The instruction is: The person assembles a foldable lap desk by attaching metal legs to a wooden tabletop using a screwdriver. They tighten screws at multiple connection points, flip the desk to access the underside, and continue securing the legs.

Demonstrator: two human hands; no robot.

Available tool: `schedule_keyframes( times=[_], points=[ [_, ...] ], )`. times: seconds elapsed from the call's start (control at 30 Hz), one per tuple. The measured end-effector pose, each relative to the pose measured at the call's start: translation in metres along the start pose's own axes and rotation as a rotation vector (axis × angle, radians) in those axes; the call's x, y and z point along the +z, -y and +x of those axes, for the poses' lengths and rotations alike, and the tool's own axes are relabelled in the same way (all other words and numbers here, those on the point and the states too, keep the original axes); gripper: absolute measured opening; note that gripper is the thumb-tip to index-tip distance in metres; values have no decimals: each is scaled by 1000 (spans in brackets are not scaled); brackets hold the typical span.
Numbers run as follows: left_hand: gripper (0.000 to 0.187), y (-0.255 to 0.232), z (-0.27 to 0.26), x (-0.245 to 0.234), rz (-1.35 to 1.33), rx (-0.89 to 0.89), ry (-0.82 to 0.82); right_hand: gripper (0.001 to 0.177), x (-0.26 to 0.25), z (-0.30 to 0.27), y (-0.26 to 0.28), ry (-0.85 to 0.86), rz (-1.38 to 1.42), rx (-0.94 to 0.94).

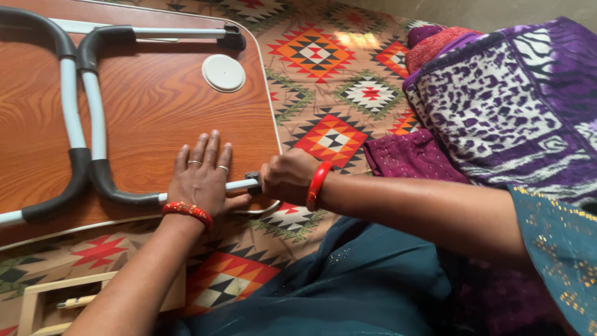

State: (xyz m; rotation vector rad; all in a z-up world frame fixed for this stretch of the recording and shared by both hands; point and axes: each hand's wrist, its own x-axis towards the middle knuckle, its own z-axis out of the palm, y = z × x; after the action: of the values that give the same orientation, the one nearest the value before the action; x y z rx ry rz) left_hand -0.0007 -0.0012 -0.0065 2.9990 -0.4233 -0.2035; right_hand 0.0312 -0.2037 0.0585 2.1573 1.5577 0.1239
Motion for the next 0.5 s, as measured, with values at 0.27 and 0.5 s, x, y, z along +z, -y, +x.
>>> schedule_keyframes(
  times=[0.27,0.5],
  points=[
    [120,0,0,-5,-19,-4,35,18,-18,8,-16,270,352,250],
    [120,0,-2,-6,-13,1,38,21,-39,41,-36,672,589,491]
  ],
)
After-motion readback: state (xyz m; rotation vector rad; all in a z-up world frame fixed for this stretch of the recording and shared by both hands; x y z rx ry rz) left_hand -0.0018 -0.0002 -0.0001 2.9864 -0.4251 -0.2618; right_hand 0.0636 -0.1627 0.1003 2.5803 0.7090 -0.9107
